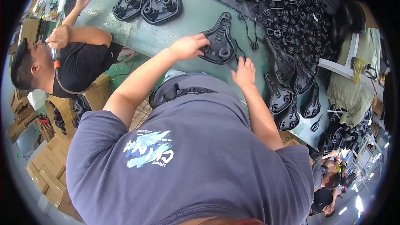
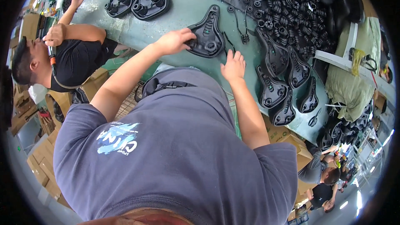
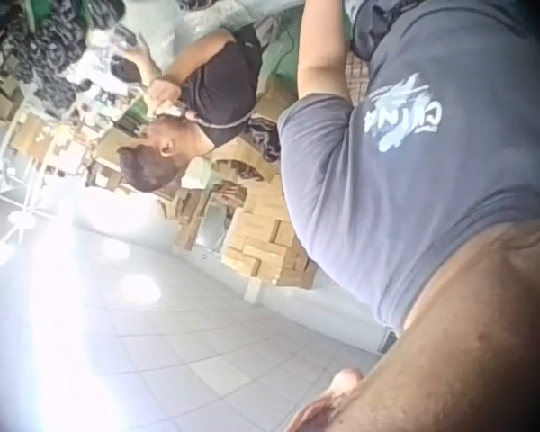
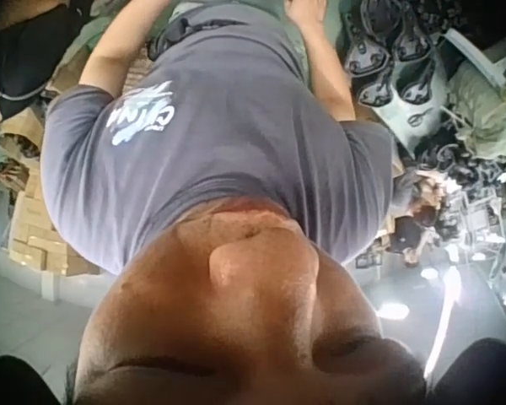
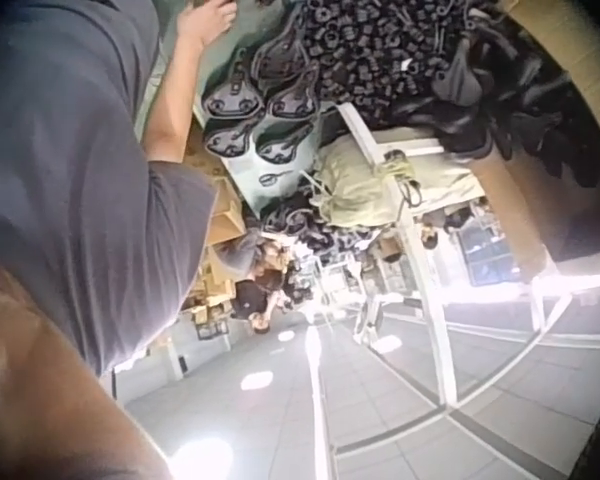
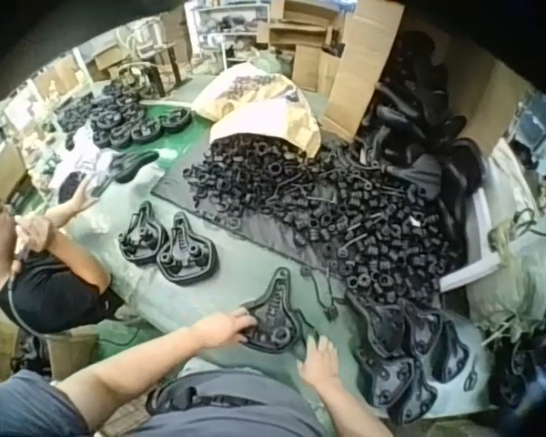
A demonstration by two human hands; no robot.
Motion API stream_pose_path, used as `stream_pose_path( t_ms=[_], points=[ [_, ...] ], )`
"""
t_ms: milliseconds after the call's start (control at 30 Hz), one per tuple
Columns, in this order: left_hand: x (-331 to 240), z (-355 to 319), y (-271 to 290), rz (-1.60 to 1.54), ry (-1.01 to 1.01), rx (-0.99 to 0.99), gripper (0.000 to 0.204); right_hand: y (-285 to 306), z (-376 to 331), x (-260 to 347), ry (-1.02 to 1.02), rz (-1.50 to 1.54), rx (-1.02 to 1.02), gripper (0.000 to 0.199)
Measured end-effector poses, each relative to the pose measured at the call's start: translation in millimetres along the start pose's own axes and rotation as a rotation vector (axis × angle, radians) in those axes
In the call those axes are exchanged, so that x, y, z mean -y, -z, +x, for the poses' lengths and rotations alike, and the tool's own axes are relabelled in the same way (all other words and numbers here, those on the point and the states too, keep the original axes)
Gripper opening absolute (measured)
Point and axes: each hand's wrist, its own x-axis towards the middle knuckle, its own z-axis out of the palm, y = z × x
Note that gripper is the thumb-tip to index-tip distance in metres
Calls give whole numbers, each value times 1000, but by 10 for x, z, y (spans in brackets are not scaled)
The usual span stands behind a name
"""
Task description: Assembling plastic bicycle seats by manually attaching plastic clips and fittings to the underside of the seat bases.
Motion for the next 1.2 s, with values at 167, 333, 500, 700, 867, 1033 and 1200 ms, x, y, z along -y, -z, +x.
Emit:
stream_pose_path(
  t_ms=[167, 333, 500, 700, 867, 1033, 1200],
  points=[
    [-92, 27, -68, 94, 62, 75, 50, 314, 259, -40, -122, 331, -67, 82],
    [-85, 4, -17, -36, 134, 60, 52, 1095, 723, 174, -189, 1094, 90, 42],
    [26, 144, -72, -232, 176, 73, 51, 970, 1432, 352, -556, 1401, 129, 42],
    [100, 149, -155, -254, 252, 1, 51, 669, 1099, 1078, -67, 255, -115, 70],
    [48, 166, -112, -115, 11, -206, 68, 434, 1027, 1038, -124, 447, -226, 87],
    [-146, 648, -535, -139, 634, -510, 69, 261, 955, 892, 9, 416, -279, 89],
    [-20, 836, -589, 70, 479, -596, 37, 199, 1081, 952, -40, 341, -490, 70]
  ],
)
